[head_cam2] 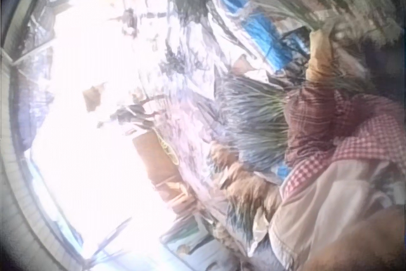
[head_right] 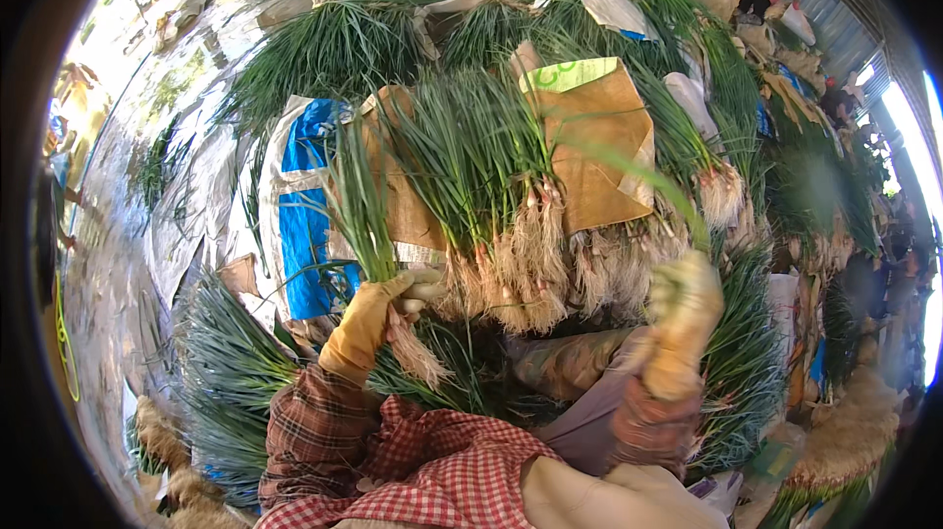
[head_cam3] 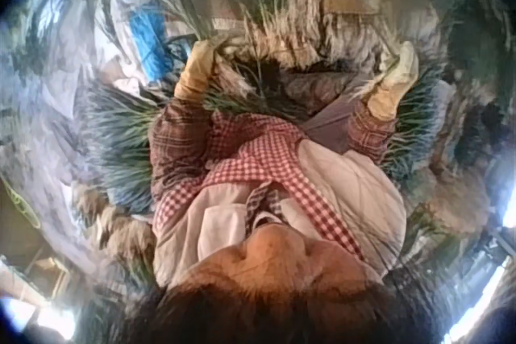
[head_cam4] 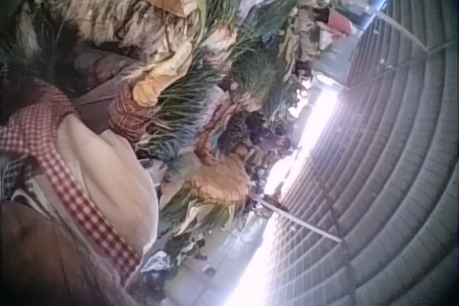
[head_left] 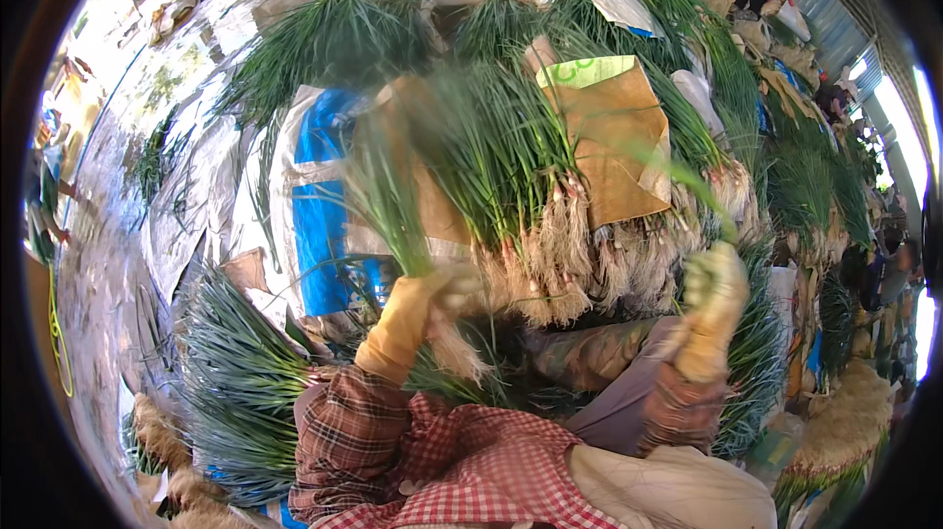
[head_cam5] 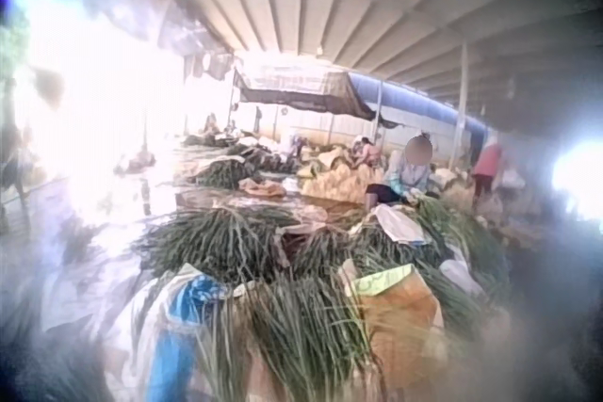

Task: The person sits on the floor and trims the roots of green onions by hand, removing excess root material and placing the trimmed bunches aside. The task is performed repeatedly on multiple bunches in a processing area.

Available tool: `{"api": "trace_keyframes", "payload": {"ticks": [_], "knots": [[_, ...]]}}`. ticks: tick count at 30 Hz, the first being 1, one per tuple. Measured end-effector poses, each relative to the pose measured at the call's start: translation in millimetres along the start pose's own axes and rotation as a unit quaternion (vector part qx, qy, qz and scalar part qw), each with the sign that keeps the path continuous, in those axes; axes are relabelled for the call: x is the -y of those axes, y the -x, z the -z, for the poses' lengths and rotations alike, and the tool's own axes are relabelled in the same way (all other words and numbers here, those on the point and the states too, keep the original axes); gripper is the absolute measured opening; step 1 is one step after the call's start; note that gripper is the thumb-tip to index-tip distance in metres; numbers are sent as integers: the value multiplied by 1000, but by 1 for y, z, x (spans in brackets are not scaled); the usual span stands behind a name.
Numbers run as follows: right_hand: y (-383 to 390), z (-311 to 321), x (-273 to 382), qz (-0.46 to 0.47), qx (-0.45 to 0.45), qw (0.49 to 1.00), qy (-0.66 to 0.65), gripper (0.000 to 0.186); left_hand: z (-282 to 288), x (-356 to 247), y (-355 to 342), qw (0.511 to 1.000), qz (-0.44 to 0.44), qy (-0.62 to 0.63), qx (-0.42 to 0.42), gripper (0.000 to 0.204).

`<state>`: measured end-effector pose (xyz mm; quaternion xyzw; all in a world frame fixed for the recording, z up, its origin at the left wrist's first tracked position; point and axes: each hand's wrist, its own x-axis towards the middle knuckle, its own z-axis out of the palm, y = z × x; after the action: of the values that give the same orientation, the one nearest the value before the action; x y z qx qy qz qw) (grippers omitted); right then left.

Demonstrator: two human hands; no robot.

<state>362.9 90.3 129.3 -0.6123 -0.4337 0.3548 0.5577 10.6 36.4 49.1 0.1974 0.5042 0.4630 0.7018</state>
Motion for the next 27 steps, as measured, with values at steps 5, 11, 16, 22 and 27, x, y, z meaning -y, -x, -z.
{"api": "trace_keyframes", "payload": {"ticks": [5, 11, 16, 22, 27], "knots": [[-34, 172, -32, -137, 4, 989, -58, 39, -2, -16, 8, 998, -18, 7, -52, 33], [-29, 73, -28, 325, -35, 820, 470, 35, -10, -27, 17, 985, -163, 51, 29, 36], [-16, -159, -97, 206, 291, 850, 388, 28, -9, -22, 10, 989, -144, 41, 6, 39], [5, -261, -173, 287, 235, 680, 632, 25, 0, -21, 8, 990, -38, 135, 19, 36], [53, -218, -162, 60, 473, 800, 365, 18, 0, -26, 8, 988, -55, 141, 16, 38]]}}
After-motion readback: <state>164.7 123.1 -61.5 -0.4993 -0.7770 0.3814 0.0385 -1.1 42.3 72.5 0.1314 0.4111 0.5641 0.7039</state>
